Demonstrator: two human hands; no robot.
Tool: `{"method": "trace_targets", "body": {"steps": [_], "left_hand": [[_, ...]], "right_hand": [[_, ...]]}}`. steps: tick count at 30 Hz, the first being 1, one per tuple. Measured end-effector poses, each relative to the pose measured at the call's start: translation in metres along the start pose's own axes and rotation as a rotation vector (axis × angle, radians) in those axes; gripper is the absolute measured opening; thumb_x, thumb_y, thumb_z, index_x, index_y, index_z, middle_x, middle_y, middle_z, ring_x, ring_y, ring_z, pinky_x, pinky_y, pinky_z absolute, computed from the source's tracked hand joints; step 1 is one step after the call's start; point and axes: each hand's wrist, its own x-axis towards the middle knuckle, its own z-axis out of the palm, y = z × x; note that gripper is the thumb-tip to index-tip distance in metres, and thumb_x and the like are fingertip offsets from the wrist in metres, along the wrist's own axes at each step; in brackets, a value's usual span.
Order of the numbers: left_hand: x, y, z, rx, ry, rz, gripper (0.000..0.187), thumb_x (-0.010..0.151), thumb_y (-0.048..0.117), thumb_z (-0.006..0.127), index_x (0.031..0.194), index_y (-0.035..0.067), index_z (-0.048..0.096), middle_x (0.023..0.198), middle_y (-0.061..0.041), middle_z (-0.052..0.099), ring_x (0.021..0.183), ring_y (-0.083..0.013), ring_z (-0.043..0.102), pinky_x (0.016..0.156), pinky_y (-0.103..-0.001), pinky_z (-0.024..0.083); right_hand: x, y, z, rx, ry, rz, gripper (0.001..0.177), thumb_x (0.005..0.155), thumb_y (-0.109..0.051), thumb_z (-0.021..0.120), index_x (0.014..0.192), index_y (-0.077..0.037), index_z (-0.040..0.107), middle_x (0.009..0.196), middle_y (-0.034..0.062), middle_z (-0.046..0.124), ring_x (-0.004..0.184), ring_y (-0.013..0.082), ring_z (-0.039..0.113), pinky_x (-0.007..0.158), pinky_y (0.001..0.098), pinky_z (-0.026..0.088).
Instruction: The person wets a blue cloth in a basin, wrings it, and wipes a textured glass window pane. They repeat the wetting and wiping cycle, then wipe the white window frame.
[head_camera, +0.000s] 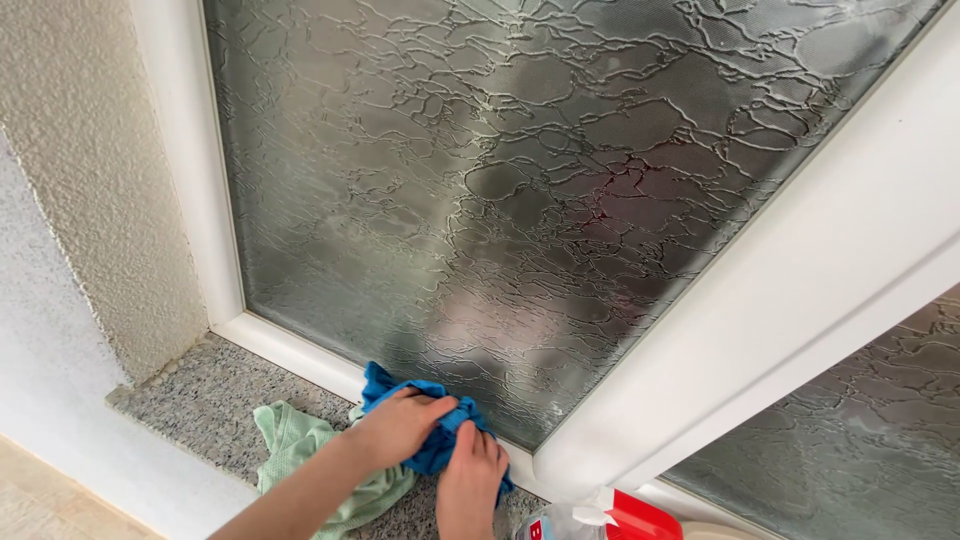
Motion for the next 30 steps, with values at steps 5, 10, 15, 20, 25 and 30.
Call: {"method": "trace_targets", "body": {"steps": [5,10,15,20,25,30], "left_hand": [[-0.026,-0.041,-0.023,-0.023,0.050,-0.044,0.025,0.104,0.017,0.048,0.128,0.016,0.054,0.107,-0.014,0.073,0.101,-0.0405,0.067,0.097,-0.048,0.043],[-0.048,-0.068,-0.044,-0.071,0.102,-0.153,0.031,0.103,0.016,0.048,0.133,0.016,0.053,0.108,-0.014,0.074,0.102,-0.0391,0.067,0.091,-0.050,0.049],[-0.067,-0.101,-0.056,-0.045,0.124,-0.233,0.036,0.103,0.019,0.047,0.138,0.017,0.051,0.119,-0.014,0.072,0.110,-0.0395,0.065,0.091,-0.050,0.050],[-0.092,-0.129,-0.075,-0.082,0.145,-0.330,0.032,0.102,0.017,0.048,0.134,0.019,0.053,0.113,-0.009,0.074,0.101,-0.0357,0.067,0.083,-0.047,0.051],[-0.113,-0.153,-0.091,-0.130,0.216,-0.403,0.035,0.102,0.018,0.047,0.137,0.019,0.053,0.121,-0.008,0.071,0.105,-0.0308,0.070,0.087,-0.040,0.054],[-0.132,-0.196,-0.079,-0.130,0.326,-0.426,0.042,0.101,0.015,0.047,0.143,0.016,0.049,0.136,-0.011,0.066,0.119,-0.0325,0.067,0.100,-0.042,0.052]], "right_hand": [[0.027,-0.042,0.013,0.099,-0.065,-0.086,0.020,0.084,-0.002,0.056,0.100,-0.012,0.055,0.087,0.0086,0.066,0.089,0.0354,0.061,0.082,0.0488,0.046],[0.045,-0.078,0.043,0.114,-0.105,-0.129,0.016,0.092,-0.007,0.057,0.108,-0.008,0.057,0.088,0.0108,0.070,0.088,0.0351,0.064,0.079,0.0488,0.048],[0.060,-0.114,0.056,0.139,-0.071,-0.171,0.008,0.094,-0.007,0.054,0.101,-0.011,0.056,0.085,0.0094,0.069,0.084,0.0344,0.064,0.078,0.0487,0.047],[0.073,-0.154,0.071,0.218,-0.127,-0.215,0.017,0.092,-0.003,0.063,0.107,-0.008,0.055,0.086,0.0103,0.068,0.086,0.0340,0.063,0.078,0.0493,0.047],[0.089,-0.191,0.087,0.211,-0.144,-0.269,0.014,0.094,-0.005,0.060,0.106,-0.010,0.055,0.085,0.0101,0.068,0.083,0.0330,0.062,0.077,0.0484,0.047],[0.101,-0.218,0.096,0.204,-0.148,-0.329,0.022,0.089,-0.002,0.065,0.108,-0.010,0.057,0.085,0.0113,0.070,0.084,0.0318,0.064,0.078,0.0477,0.048]]}}
